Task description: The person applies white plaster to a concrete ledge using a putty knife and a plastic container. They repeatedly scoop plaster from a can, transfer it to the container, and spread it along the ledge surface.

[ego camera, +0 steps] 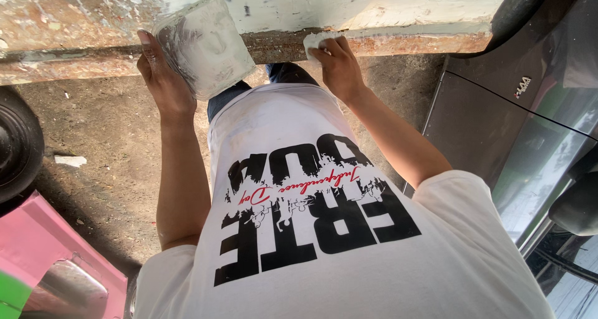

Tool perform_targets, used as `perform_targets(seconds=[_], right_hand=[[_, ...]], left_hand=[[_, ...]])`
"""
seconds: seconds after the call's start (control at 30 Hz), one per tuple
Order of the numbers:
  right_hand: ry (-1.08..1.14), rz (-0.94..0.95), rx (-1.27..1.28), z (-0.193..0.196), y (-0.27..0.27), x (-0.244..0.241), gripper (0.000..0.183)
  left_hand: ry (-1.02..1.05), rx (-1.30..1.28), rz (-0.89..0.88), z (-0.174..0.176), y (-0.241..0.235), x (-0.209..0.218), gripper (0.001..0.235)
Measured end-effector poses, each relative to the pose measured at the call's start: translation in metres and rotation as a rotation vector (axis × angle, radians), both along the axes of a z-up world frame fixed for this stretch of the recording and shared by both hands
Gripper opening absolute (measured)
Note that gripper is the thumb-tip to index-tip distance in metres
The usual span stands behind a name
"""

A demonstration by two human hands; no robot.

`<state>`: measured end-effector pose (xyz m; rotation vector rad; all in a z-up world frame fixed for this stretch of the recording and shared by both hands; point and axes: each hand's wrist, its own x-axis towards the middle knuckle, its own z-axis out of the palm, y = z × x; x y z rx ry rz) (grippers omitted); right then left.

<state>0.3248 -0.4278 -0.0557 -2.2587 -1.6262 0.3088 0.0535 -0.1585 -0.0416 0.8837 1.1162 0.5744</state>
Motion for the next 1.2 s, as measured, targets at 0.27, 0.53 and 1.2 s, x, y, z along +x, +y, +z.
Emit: perform_targets(seconds=[0.27, 0.53, 1.2], right_hand=[[-0.018, -0.061, 0.083, 0.000, 0.012, 0.004, 0.027], [0.071, -0.047, 0.109, 0.008, 0.014, -0.004, 0.034], [-0.068, -0.030, 0.021, 0.013, 0.037, -0.033, 0.036]], left_hand=[[-0.175, -0.055, 0.061, -0.003, 0.010, 0.004, 0.071], [-0.208, 0.026, -0.019, 0.019, 0.018, 0.016, 0.071], [0.001, -0.013, -0.036, 0.021, 0.046, 0.019, 0.066]])
